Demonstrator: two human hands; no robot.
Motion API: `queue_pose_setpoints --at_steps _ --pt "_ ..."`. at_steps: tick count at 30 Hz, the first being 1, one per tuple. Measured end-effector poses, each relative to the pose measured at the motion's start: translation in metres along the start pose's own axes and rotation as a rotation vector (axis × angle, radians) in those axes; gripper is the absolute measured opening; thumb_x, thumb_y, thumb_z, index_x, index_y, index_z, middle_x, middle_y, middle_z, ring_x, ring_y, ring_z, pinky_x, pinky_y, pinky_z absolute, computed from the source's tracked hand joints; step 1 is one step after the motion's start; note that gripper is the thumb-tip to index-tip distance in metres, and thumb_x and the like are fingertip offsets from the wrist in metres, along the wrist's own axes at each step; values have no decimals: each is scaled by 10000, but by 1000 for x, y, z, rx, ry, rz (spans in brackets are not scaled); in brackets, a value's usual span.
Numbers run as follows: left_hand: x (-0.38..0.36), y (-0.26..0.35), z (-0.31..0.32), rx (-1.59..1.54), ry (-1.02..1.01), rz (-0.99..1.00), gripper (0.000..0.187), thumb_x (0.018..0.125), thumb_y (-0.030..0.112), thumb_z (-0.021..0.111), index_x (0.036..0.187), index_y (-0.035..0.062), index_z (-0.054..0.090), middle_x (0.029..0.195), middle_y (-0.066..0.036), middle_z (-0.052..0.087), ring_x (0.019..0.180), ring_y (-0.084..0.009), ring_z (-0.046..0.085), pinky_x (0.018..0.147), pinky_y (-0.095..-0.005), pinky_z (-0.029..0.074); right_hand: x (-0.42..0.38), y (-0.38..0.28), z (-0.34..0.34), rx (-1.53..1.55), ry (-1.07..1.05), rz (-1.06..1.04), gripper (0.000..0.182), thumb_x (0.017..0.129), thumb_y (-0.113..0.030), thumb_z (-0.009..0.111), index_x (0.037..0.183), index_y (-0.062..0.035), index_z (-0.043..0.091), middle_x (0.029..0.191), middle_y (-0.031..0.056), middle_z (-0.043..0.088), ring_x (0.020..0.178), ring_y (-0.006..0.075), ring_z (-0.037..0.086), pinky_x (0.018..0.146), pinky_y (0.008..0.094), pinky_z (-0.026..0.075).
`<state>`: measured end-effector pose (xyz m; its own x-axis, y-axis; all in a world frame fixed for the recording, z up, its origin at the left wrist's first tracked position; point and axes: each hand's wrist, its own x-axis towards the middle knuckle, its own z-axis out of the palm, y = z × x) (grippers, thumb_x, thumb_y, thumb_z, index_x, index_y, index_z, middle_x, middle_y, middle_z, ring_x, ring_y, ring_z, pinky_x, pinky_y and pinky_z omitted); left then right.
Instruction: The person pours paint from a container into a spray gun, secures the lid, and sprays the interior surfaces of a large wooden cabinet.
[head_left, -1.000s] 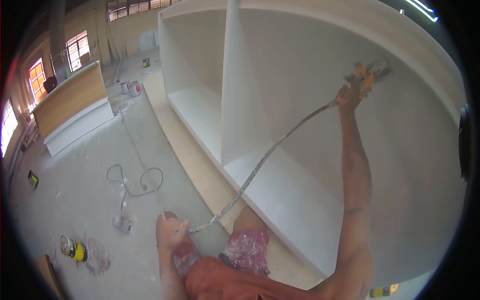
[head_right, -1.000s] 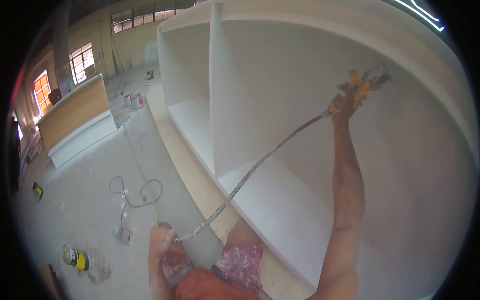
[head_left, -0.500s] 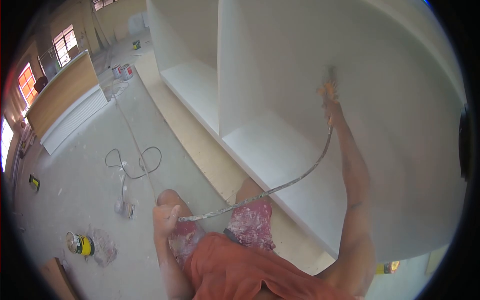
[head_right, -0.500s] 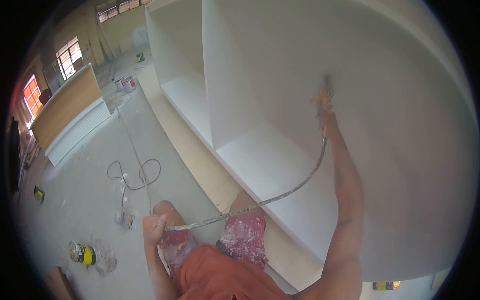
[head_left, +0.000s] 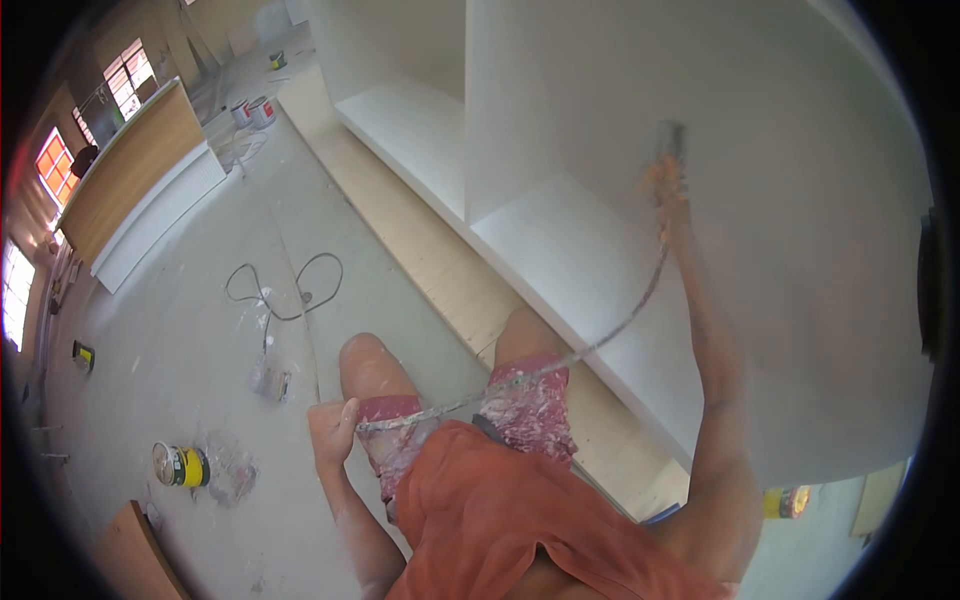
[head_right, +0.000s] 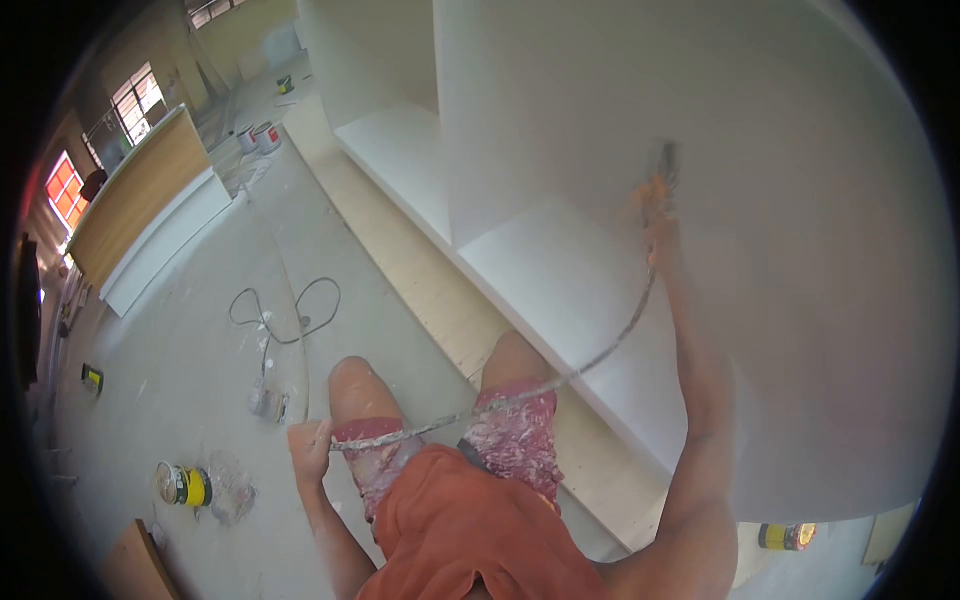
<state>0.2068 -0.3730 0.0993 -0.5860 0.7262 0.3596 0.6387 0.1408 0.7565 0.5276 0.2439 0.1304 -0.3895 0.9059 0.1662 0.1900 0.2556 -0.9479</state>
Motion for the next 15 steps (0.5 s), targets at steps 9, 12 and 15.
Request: queue_pose_setpoints --at_steps 9,12,15 --pt "-2 -15 -11 163 -274 -282 463 906 285 655 608 -50 537 508 -166 437 424 -249 421 475 -404 321 -84 -103 13 824 556 9 346 1028 -282 533 1333 -120 505 842 -46 540 592 37 465 443 194 395" --pt "0 -39 -22 251 -236 -280 473 905 296 656 616 -57 533 502 -170 417 424 -220 408 477 -406 320 -118 -80 -2 609 317 -119 294 1023 -338 542 1230 -131 536 758 -39 515 501 37 419 391 196 346" --pt "6 -68 -38 236 -148 -276 489 911 295 655 601 -57 513 491 -154 404 434 -176 383 474 -394 309 -185 -98 18 400 325 -63 357 1014 -359 553 1255 -97 521 703 -36 491 404 39 344 344 193 286"
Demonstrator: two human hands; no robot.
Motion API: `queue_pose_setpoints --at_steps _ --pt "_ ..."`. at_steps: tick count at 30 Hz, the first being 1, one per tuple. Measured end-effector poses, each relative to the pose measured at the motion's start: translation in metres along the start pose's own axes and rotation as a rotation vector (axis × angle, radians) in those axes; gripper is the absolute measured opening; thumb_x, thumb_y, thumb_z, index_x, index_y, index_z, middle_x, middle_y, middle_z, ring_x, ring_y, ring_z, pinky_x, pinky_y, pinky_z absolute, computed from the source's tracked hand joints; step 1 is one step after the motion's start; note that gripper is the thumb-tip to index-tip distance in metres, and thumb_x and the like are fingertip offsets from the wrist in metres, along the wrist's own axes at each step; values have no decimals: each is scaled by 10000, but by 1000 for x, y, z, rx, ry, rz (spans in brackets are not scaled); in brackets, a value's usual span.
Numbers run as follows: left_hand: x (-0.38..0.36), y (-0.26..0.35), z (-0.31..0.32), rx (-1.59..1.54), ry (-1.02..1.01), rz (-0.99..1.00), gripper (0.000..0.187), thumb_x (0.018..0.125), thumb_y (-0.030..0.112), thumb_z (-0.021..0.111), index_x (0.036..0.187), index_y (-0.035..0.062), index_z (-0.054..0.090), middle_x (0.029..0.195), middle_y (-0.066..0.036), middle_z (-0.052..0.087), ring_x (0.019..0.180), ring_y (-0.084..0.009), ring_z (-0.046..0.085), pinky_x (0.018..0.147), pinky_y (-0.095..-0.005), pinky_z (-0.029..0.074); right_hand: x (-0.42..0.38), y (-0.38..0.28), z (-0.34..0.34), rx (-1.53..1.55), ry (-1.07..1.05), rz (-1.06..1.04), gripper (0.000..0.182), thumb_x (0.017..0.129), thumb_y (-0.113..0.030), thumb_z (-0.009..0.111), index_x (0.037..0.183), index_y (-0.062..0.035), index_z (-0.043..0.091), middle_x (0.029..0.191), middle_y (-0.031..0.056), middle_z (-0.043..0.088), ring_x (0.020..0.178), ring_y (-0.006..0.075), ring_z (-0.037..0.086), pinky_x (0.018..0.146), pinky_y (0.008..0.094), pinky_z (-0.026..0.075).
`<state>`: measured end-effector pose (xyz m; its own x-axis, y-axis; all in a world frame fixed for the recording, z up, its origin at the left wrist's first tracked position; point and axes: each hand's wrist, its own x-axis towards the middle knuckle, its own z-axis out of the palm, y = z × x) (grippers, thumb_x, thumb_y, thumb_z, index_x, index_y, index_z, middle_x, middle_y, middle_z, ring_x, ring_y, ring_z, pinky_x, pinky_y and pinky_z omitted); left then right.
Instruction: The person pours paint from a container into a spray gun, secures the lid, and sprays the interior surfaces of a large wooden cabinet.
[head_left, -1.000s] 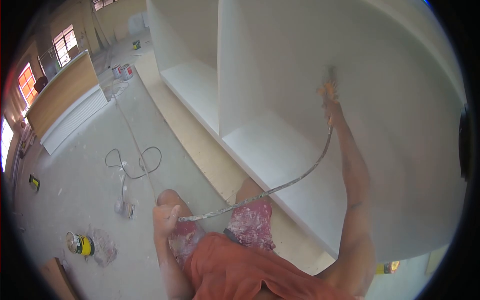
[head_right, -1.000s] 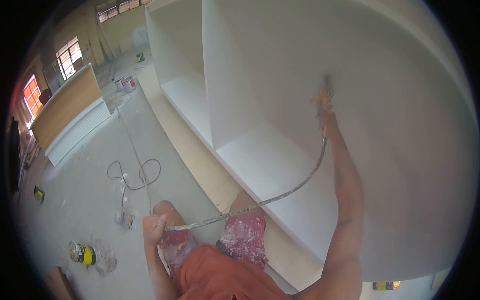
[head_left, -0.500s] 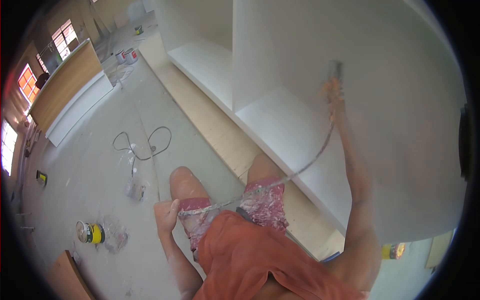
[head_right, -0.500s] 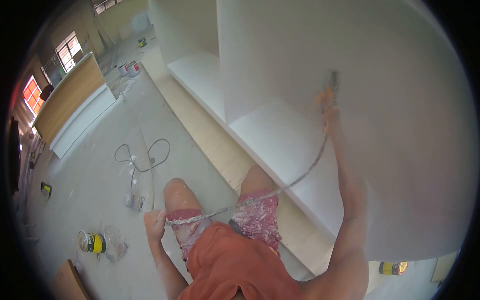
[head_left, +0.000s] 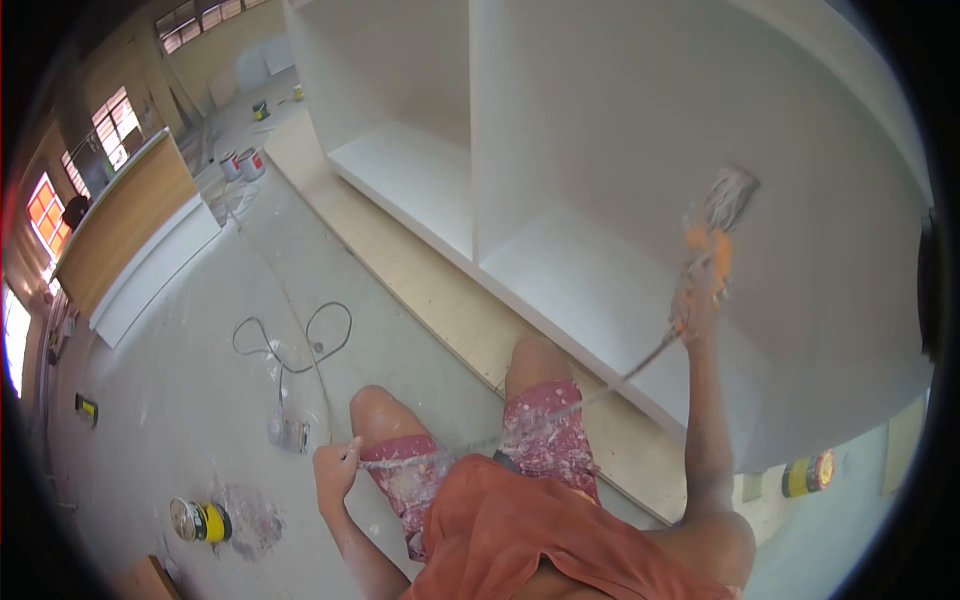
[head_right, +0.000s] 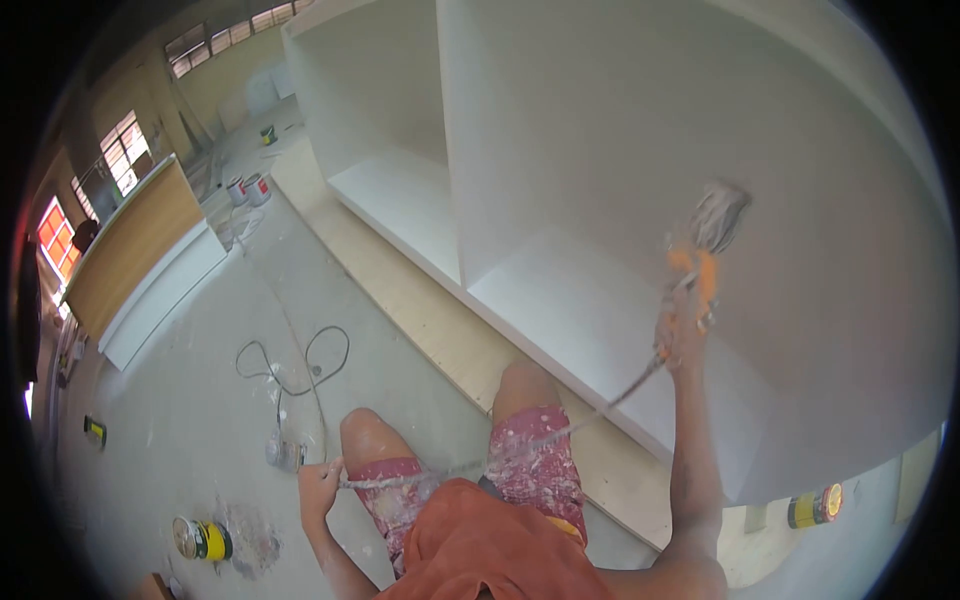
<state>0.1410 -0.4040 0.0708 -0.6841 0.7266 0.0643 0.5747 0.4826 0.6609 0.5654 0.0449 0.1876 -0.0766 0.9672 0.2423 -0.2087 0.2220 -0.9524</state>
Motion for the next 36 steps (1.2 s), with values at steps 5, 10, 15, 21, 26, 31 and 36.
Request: queue_pose_setpoints --at_steps 5,10,15,21,26,31,36 --pt "22 -20 -9 -197 147 29 538 937 290 647 544 -28 463 466 -66 389 463 -123 344 469 -366 279 -87 -3 12 -98 34 56 406 969 -347 634 1250 -66 553 575 -54 452 399 43 358 377 214 275" --pt "52 -37 18 -380 175 59 573 970 292 620 518 9 409 480 -5 359 472 -114 325 465 -356 261 -113 12 13 -217 -141 50 427 946 -352 645 1222 -30 594 818 29 633 417 19 365 381 195 274" --pt "94 -51 76 -450 -27 -78 565 972 357 610 551 25 432 516 -5 396 505 -117 346 481 -356 268 -101 22 26 -543 -217 56 295 930 -236 651 1114 -6 668 922 64 700 774 139 641 725 296 514" --pt "134 -47 117 -606 -270 -192 529 969 404 599 597 37 515 553 -2 455 520 -120 388 494 -327 289 -92 17 31 -502 -183 122 297 926 -225 663 1122 -3 663 960 80 702 918 170 659 837 337 517" --pt "174 -23 146 -778 -449 -186 516 978 403 587 616 38 549 552 0 476 496 -112 416 477 -291 279 -101 19 25 -404 9 195 316 920 -265 676 1121 -22 669 941 54 696 892 137 637 798 324 514" --pt "228 -2 152 -938 -754 -246 471 993 328 554 648 8 586 563 -23 492 477 -117 448 443 -273 287 -104 4 25 -384 207 239 339 918 -321 682 1117 -46 680 869 -10 674 626 46 516 556 223 418" --pt "273 38 162 -831 -1050 -242 438 984 290 542 658 4 600 556 -34 498 474 -120 444 450 -278 302 -108 -6 31 -439 369 205 362 927 -347 673 1129 -46 670 827 -14 656 523 22 436 474 198 344"
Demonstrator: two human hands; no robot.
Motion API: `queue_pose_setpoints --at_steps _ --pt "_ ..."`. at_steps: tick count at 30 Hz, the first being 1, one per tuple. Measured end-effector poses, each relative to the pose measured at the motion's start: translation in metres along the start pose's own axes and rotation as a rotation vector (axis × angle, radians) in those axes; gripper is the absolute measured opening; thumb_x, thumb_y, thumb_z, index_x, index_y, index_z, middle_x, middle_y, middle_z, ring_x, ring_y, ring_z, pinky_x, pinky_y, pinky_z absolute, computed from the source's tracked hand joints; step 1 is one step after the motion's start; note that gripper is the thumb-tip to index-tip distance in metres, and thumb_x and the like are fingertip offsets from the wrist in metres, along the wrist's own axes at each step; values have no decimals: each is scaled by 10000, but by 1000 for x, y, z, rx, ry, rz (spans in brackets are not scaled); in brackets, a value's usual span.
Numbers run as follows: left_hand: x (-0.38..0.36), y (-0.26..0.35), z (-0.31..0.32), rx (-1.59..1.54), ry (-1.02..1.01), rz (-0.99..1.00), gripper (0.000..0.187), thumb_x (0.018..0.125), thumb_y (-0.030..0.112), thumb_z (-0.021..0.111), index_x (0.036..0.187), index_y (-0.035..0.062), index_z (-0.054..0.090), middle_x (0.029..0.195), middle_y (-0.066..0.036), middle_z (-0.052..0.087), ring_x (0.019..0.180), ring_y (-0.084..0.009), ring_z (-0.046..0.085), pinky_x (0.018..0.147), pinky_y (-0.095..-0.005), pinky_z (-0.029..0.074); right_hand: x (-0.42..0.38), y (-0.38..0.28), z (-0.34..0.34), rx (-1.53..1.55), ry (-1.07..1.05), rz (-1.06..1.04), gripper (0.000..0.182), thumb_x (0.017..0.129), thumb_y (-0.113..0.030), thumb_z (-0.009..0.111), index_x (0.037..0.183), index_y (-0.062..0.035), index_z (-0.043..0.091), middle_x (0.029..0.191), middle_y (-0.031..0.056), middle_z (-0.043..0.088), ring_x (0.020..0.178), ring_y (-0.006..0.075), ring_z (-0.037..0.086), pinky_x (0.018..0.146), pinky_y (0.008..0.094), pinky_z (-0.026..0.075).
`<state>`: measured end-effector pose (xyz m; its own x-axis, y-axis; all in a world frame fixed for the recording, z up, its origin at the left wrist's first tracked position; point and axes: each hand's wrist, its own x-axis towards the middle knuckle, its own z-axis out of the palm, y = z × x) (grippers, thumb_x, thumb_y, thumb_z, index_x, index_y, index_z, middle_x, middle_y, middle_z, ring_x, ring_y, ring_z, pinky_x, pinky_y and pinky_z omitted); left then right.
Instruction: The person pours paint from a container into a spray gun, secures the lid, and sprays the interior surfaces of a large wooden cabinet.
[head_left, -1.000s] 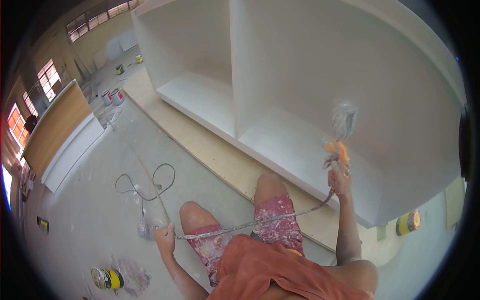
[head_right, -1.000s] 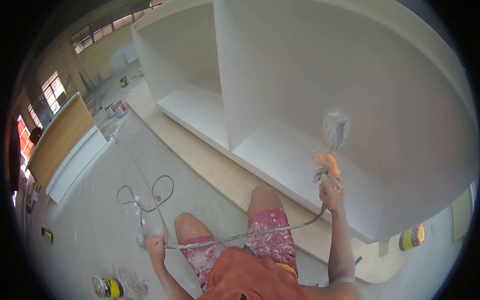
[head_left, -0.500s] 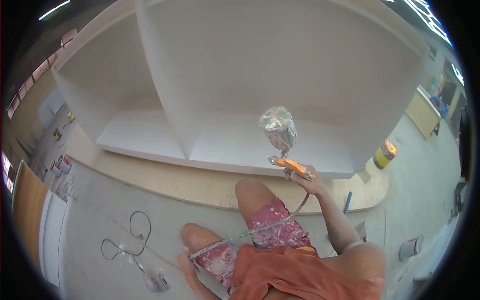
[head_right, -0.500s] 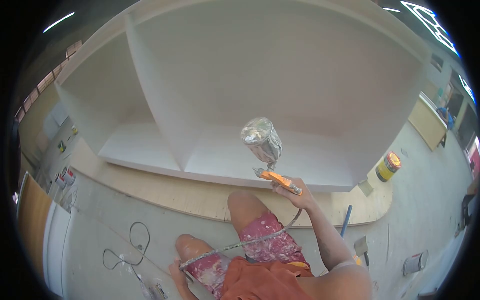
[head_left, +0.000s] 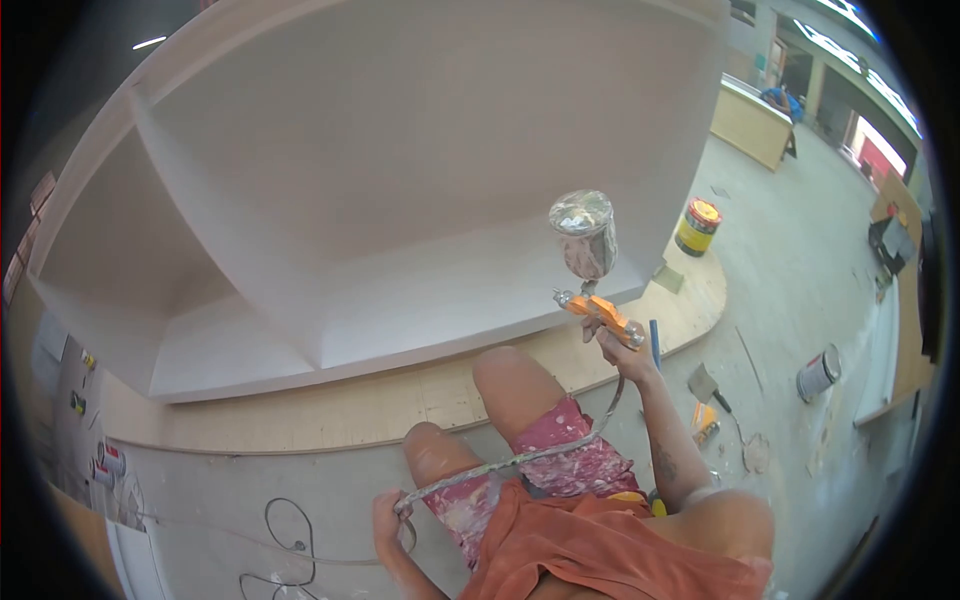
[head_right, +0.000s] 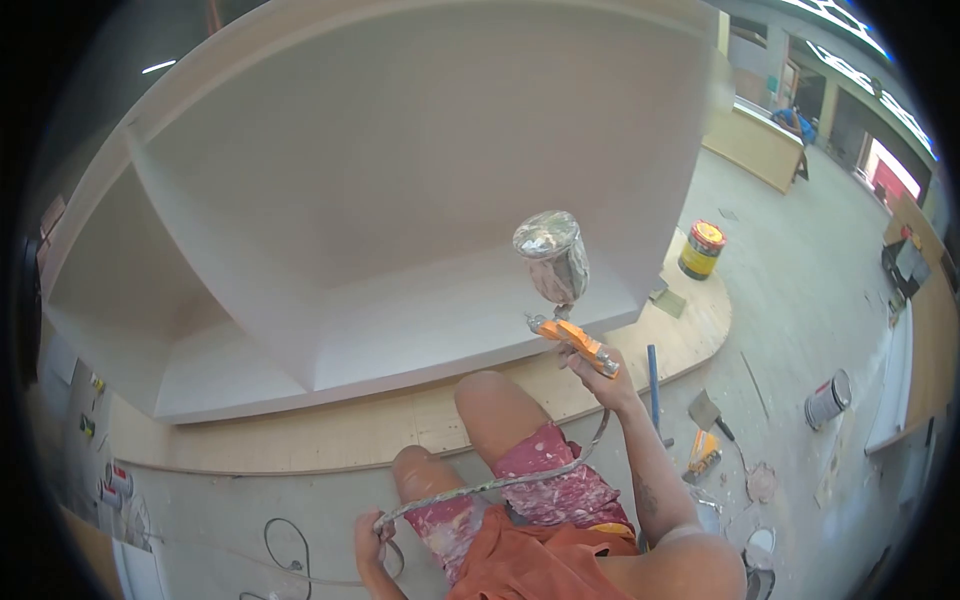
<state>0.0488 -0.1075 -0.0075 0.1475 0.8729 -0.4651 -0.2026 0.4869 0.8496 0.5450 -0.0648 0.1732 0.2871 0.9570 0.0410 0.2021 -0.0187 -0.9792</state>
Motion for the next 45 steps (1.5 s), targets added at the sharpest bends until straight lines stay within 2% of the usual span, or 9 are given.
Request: queue_pose_setpoints --at_steps 8,15,18,23,25,28,37,41,45 --pt "87 30 15 483 -89 -142 477 970 384 567 641 41 613 547 -5 503 489 -115 430 483 -300 302 -17 -18 -21 54 284 46 285 954 -240 637 1136 -22 659 872 -8 671 535 12 427 456 190 330" --pt "118 22 27 516 -214 -202 578 978 489 524 588 66 576 539 -6 477 513 -118 415 511 -304 294 -42 -36 -50 79 505 -85 224 988 -262 578 1005 -39 582 582 -50 428 436 39 339 415 225 247" --pt "133 19 25 537 -224 -182 634 981 538 494 553 73 546 537 -8 479 515 -126 420 523 -306 302 -20 -84 -47 55 564 -212 392 1000 -302 554 1225 18 537 907 93 638 418 15 348 367 182 263" --pt "125 12 26 654 -224 -80 686 991 565 436 536 58 520 536 -21 471 517 -146 423 532 -319 306 38 -155 -47 237 499 -213 416 1043 -363 490 1201 16 551 899 71 627 412 10 328 360 173 255" --pt "110 -2 12 614 -299 205 661 1010 505 466 566 21 552 522 -25 458 522 -145 456 533 -328 343 61 -165 -46 335 445 -211 424 1050 -386 470 1179 5 570 892 53 626 405 14 311 362 174 260" --pt "96 -7 -11 585 -281 -77 628 1007 472 484 606 -1 581 541 -51 520 538 -157 504 546 -350 395 99 -172 -38 373 443 -202 425 1040 -395 495 1156 3 586 885 46 629 408 14 313 362 176 260" --pt "40 -6 25 1106 -672 -147 574 937 536 576 749 13 718 597 -163 635 548 -259 603 596 -368 484 183 -68 -32 263 440 -139 330 993 -354 602 1112 -46 615 842 11 616 421 31 347 390 207 294" --pt "48 23 65 1182 -499 -336 591 936 573 537 730 55 733 654 -207 650 590 -333 641 606 -425 501 157 -23 -49 150 335 -57 307 989 -336 613 1119 -58 619 780 -23 568 454 23 360 416 198 285" --pt "69 3 65 1508 -650 -97 672 961 588 429 661 53 705 659 -216 649 657 -408 650 639 -490 517 147 -8 -50 -3 316 -119 290 987 -305 625 1129 -52 624 695 -61 546 480 0 378 432 187 282"
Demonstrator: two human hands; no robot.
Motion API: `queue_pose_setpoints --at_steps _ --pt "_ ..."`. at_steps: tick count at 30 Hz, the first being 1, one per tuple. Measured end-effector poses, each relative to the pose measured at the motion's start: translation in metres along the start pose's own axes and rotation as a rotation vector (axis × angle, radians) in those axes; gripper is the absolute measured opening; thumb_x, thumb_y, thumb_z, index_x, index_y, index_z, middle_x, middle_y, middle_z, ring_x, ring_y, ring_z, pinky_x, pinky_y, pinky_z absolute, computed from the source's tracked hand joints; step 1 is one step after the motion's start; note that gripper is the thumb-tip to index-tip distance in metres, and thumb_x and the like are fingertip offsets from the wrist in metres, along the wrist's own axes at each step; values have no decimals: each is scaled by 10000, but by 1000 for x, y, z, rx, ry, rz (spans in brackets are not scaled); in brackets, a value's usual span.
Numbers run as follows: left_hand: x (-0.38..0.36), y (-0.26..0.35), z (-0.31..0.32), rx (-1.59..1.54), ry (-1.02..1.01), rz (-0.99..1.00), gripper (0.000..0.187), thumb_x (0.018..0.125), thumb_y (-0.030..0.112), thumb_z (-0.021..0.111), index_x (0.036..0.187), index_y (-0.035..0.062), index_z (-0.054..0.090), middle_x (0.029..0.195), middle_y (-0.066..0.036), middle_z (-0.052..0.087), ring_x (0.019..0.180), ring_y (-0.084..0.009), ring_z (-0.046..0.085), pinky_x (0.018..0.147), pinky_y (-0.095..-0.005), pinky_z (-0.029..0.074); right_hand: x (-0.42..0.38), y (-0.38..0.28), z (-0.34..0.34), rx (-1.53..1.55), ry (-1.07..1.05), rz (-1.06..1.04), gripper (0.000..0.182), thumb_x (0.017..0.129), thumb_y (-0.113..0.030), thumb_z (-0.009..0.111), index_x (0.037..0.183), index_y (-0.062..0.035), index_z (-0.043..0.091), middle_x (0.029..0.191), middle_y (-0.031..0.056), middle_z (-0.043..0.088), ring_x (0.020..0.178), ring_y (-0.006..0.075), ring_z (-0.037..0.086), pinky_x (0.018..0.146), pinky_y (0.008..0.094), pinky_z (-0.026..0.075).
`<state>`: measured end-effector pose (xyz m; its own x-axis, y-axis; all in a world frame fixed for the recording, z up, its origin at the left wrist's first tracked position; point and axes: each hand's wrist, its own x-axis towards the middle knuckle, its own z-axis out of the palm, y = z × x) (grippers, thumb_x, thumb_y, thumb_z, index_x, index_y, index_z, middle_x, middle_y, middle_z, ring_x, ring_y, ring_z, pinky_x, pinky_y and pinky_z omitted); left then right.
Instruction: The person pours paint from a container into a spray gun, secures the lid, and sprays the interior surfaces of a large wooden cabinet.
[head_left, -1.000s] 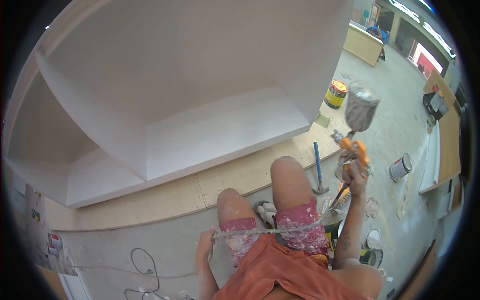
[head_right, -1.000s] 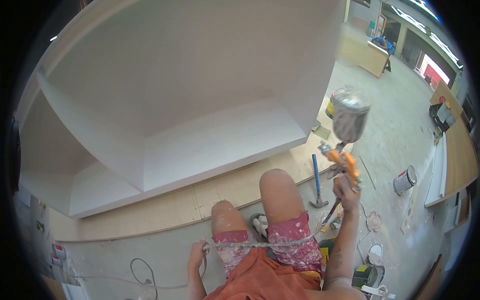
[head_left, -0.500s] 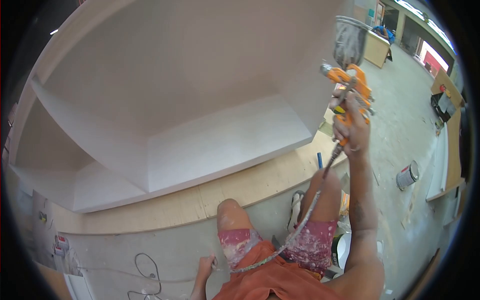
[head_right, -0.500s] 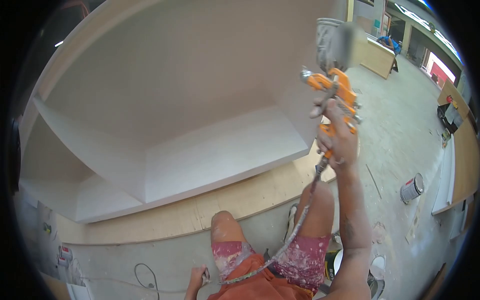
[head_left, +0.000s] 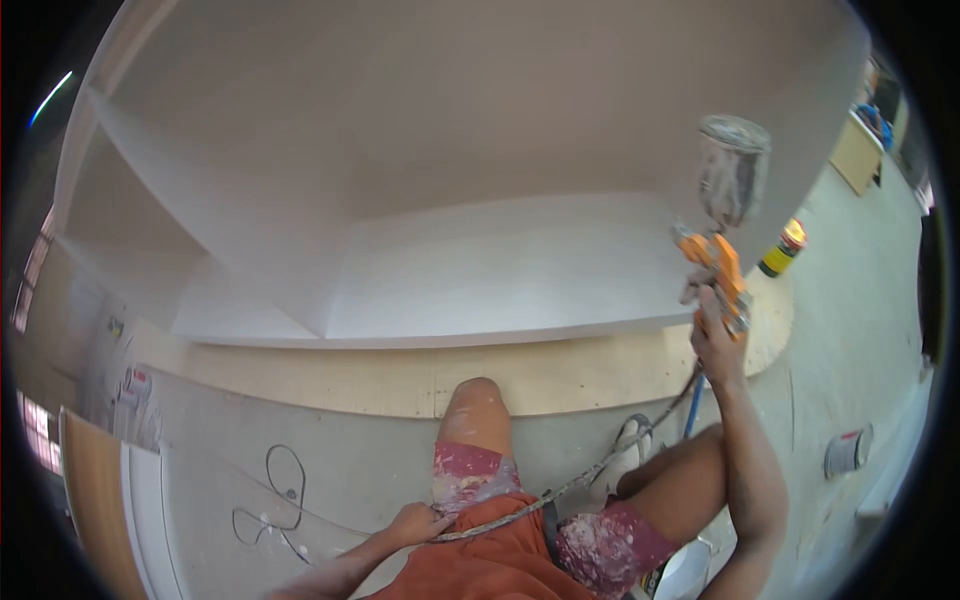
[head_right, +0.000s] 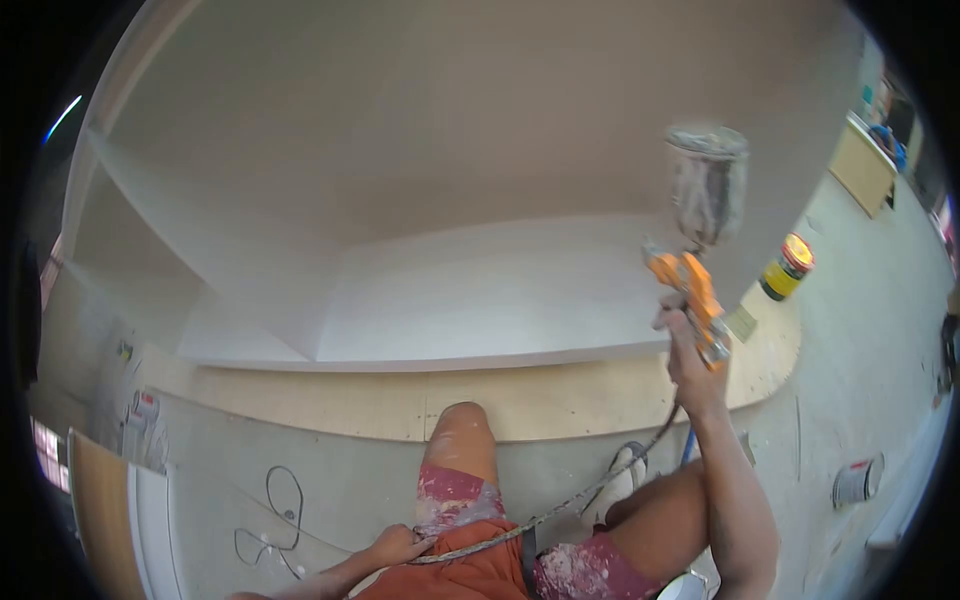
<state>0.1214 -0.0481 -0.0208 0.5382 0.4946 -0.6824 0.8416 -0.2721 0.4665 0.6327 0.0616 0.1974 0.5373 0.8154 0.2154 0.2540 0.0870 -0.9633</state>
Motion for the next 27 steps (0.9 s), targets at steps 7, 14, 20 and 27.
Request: queue_pose_setpoints --at_steps 7,14,20,27 --pt "4 18 -22 69 -95 25 681 975 555 386 645 35 677 676 -217 652 676 -425 649 632 -514 519 -29 -21 -1 1 7 160 295 1019 -266 563 1192 -27 570 762 -31 550 468 -2 335 421 184 249" --pt "2 25 -24 50 -99 -20 632 986 525 363 754 30 681 727 -219 656 693 -426 643 613 -530 503 -59 -20 6 -51 -36 15 259 1059 -280 482 1094 -32 550 623 -52 447 422 12 280 380 203 198" --pt "-10 42 -28 14 -59 20 663 978 537 376 707 5 666 738 -247 654 703 -430 647 631 -531 508 -61 -33 19 -38 -194 -75 311 1063 -233 428 1274 -9 480 1005 37 566 434 1 304 375 187 211" --pt "-8 41 -17 -41 -59 -47 712 971 559 374 692 -27 665 733 -269 654 716 -438 653 657 -532 513 -62 -28 30 27 -236 14 478 998 -242 543 1363 46 435 1015 105 601 468 -7 346 408 166 261"
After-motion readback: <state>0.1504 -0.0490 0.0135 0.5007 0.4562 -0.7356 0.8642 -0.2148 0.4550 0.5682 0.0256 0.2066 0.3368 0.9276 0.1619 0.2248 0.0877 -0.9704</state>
